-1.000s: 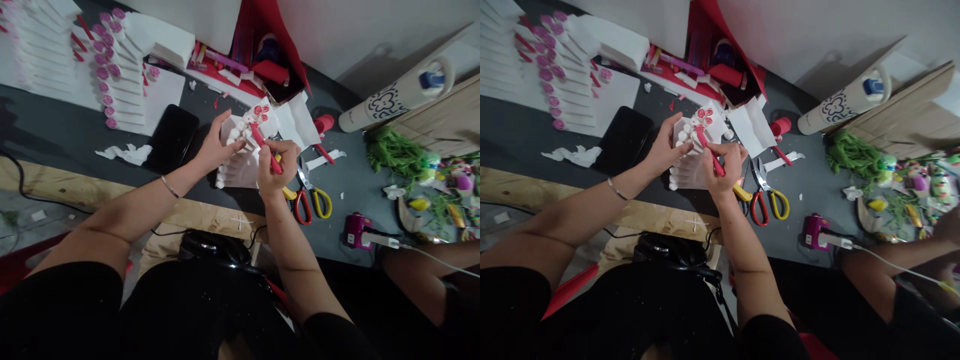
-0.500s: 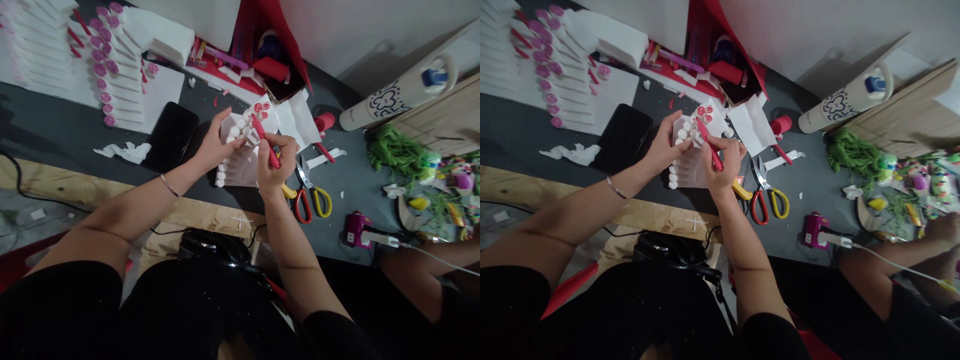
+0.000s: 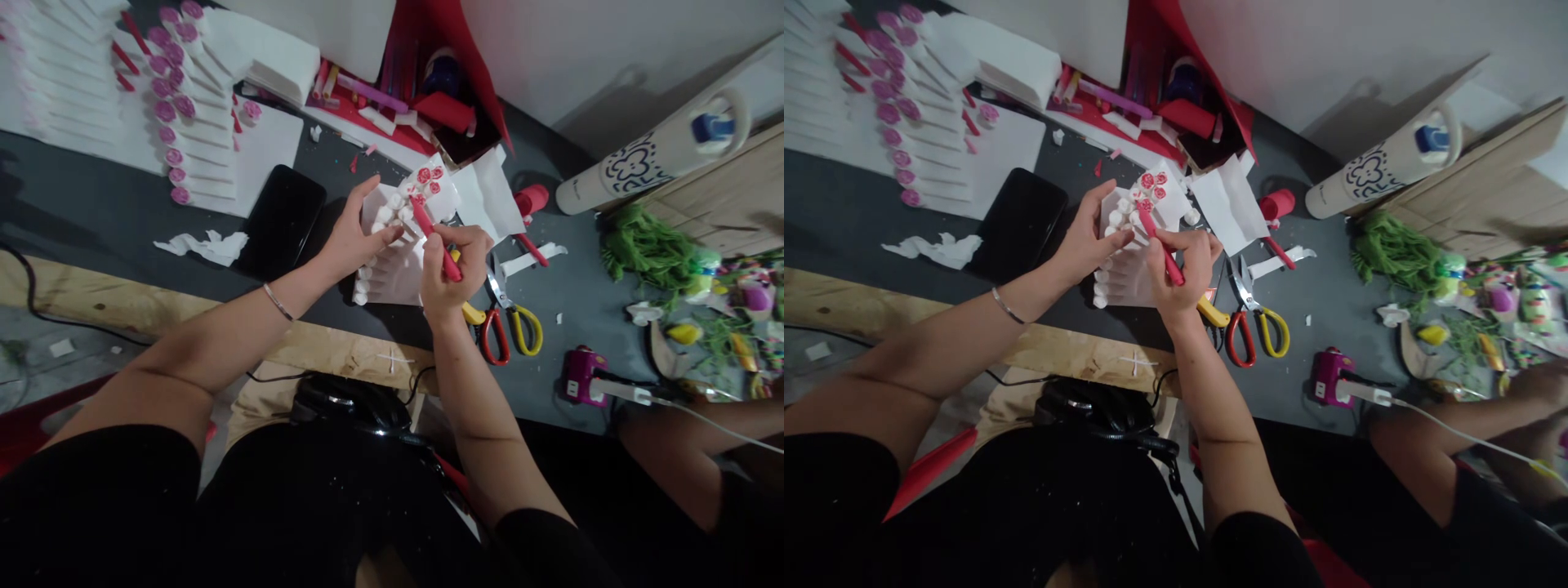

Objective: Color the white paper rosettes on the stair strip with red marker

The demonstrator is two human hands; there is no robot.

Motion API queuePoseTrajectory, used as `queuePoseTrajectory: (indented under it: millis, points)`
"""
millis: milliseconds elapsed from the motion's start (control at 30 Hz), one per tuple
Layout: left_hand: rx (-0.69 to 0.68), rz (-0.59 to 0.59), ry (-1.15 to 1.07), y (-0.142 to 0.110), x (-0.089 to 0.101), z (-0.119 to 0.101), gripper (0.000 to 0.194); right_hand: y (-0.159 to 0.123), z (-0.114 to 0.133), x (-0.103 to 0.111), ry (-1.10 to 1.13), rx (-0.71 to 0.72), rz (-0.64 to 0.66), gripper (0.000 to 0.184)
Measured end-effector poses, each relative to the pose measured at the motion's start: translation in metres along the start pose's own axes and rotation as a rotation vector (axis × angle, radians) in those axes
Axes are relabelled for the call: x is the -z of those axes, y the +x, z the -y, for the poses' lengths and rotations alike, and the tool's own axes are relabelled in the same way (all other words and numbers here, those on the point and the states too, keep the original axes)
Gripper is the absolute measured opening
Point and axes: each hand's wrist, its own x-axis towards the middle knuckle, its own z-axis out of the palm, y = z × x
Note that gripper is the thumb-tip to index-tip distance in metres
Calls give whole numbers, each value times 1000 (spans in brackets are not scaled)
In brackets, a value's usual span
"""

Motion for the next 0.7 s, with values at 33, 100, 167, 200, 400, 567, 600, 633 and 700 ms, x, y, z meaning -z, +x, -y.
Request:
queuePoseTrajectory:
  millis: [33,100,167,200,400,567,600,633,700]
  points:
    - [15,9,-17,0,0,0,101,0,0,-1,2,-4,-3,24]
    - [53,28,-49,1,0,1,103,0,-1,-2,-7,-33,15,27]
    - [65,26,-45,1,0,0,104,0,-3,-3,-10,-63,47,30]
    - [67,27,-43,1,1,0,103,-1,-4,-3,-4,-73,63,30]
    - [81,34,-76,1,1,-4,104,-2,-5,-2,50,-131,140,30]
    - [77,25,-90,2,0,-2,108,1,0,-3,-16,-153,158,41]
    - [74,29,-90,2,0,-1,108,2,1,-3,-33,-154,160,42]
    - [74,31,-90,2,0,-1,108,3,2,-3,-48,-152,152,43]
    - [82,29,-92,2,0,-3,108,3,3,-3,-72,-140,118,43]
